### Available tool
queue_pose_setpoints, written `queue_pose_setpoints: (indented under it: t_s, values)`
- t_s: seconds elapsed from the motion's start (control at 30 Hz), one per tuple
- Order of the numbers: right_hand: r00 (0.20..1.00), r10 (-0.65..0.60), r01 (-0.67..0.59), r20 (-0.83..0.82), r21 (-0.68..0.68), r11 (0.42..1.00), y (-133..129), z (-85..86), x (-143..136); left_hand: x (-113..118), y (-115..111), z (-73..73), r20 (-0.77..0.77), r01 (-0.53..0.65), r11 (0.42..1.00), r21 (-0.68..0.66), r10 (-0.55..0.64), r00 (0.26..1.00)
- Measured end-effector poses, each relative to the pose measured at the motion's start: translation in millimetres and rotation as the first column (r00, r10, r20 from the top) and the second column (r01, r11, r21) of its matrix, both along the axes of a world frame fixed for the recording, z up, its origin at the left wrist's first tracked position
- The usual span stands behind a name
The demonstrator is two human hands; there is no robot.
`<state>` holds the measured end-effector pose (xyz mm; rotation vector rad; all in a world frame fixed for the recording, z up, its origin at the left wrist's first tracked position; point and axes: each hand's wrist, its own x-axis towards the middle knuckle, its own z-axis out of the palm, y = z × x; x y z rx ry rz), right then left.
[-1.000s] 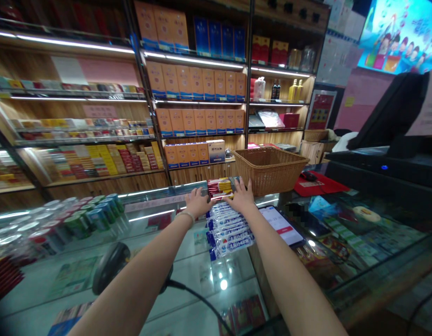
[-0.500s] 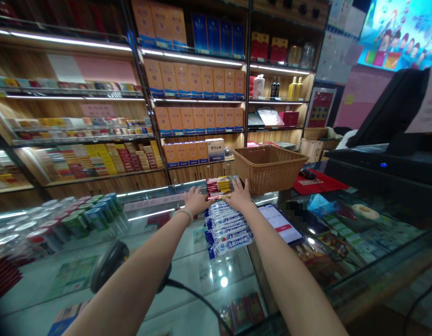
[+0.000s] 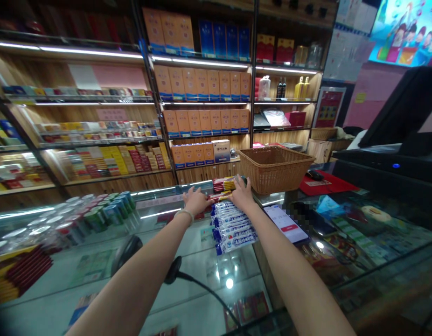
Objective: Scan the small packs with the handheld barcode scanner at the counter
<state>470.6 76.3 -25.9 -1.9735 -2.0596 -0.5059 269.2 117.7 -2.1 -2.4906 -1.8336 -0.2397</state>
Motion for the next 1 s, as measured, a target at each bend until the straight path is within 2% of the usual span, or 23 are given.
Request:
queue_pose_setpoints:
  t_s: [0.23, 0.37, 0.47, 0.7, 0.83, 1.0]
  values:
    - [0.998, 0.019, -0.006, -0.059, 0.21, 0.978, -6, 5.9, -16, -19, -15, 14.2, 0.07, -0.038, 0.998, 0.059, 0.034, 0.997]
    - [0.994, 0.042, -0.011, -0.097, 0.301, 0.954, -17, 17.7, -33, -34, -24, 27.8, 0.148, -0.062, 0.982, 0.179, 0.036, 0.988]
    - [0.991, 0.039, 0.007, -0.128, 0.339, 0.941, -25, 31.2, -50, -47, -33, 40.9, 0.213, -0.069, 0.955, 0.287, 0.007, 0.977]
    - [0.972, 0.053, 0.048, -0.228, 0.417, 0.908, -41, 57.7, -90, -82, -60, 70.4, 0.3, -0.14, 0.912, 0.387, 0.019, 0.954]
    - [0.958, 0.081, 0.057, -0.276, 0.458, 0.887, -51, 65.7, -113, -106, -76, 78.8, 0.336, -0.18, 0.888, 0.423, 0.03, 0.941]
    - [0.918, 0.125, 0.064, -0.375, 0.451, 0.89, -62, 70.9, -145, -139, -94, 82.8, 0.344, -0.206, 0.874, 0.44, 0.049, 0.938]
